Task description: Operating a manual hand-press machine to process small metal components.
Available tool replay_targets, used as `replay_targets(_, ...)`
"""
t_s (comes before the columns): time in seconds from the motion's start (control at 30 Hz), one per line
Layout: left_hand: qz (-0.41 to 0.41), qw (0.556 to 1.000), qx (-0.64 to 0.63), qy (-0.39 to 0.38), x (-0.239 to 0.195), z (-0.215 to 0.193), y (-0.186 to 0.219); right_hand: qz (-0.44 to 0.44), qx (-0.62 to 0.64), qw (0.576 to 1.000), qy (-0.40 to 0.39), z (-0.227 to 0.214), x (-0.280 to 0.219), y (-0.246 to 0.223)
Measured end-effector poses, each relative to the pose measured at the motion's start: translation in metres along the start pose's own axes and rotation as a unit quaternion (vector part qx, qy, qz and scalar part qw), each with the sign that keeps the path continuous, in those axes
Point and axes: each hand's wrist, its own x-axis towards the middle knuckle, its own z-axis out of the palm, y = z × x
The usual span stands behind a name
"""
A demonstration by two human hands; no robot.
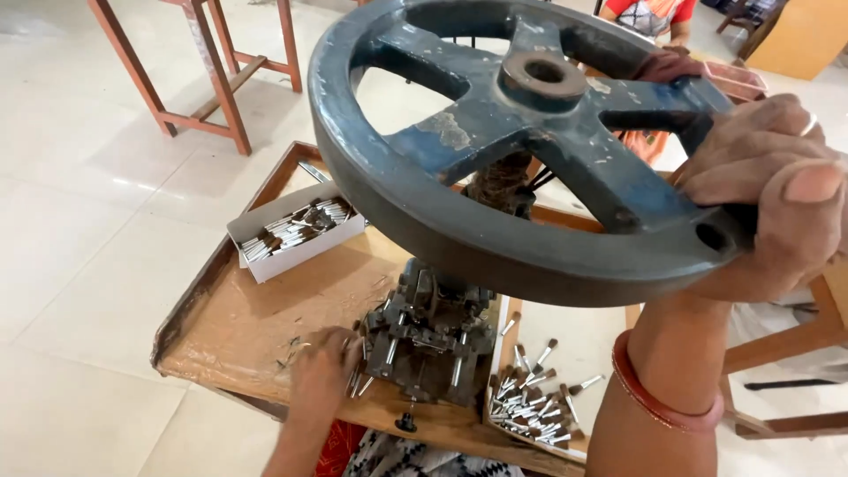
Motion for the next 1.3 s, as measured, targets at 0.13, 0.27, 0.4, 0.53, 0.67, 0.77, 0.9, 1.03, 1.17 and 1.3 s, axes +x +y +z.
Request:
replay_targets(0.13, 0.138, 0.977, 0.126, 0.102, 0.012, 0.003, -0.056, -0.006, 0.01, 1.0, 0.018, 0.01, 0.004, -0.003)
replay_targets(0.27, 0.052, 0.992, 0.107, 0.029, 0.027, -0.018, -0.038, 0.056, 0.073, 0.995, 0.042, 0.006, 0.002, -0.006)
replay_targets(0.4, -0.055, 0.995, -0.077, 0.011, -0.003, -0.037, 0.043, 0.052, 0.062, 0.996, 0.034, 0.015, 0.008, -0.018)
replay_targets(0.53, 0.12, 0.986, -0.107, 0.042, -0.016, 0.001, 0.075, 0.053, 0.075, 0.992, 0.09, 0.02, 0.009, -0.019)
replay_targets(0.67, 0.174, 0.981, -0.052, 0.063, -0.007, 0.024, 0.081, 0.063, 0.076, 0.991, 0.086, 0.024, 0.017, -0.027)
replay_targets(0.77, 0.145, 0.986, -0.08, 0.026, -0.008, 0.003, 0.091, 0.059, 0.07, 0.992, 0.088, 0.024, 0.015, -0.029)
replay_targets(0.9, 0.262, 0.962, -0.012, 0.071, -0.01, -0.012, 0.085, 0.076, 0.077, 0.989, 0.1, 0.022, 0.006, -0.029)
replay_targets(1.03, 0.267, 0.961, 0.054, 0.039, -0.014, -0.006, 0.077, 0.104, 0.048, 0.99, 0.081, 0.025, 0.016, -0.043)
replay_targets(1.17, 0.221, 0.968, 0.1, -0.062, -0.017, -0.002, 0.072, 0.112, -0.175, 0.978, 0.025, 0.044, 0.022, -0.086)
replay_targets(1.3, 0.241, 0.964, 0.105, -0.032, -0.009, 0.007, 0.077, 0.042, -0.443, 0.891, -0.093, 0.121, 0.046, -0.135)
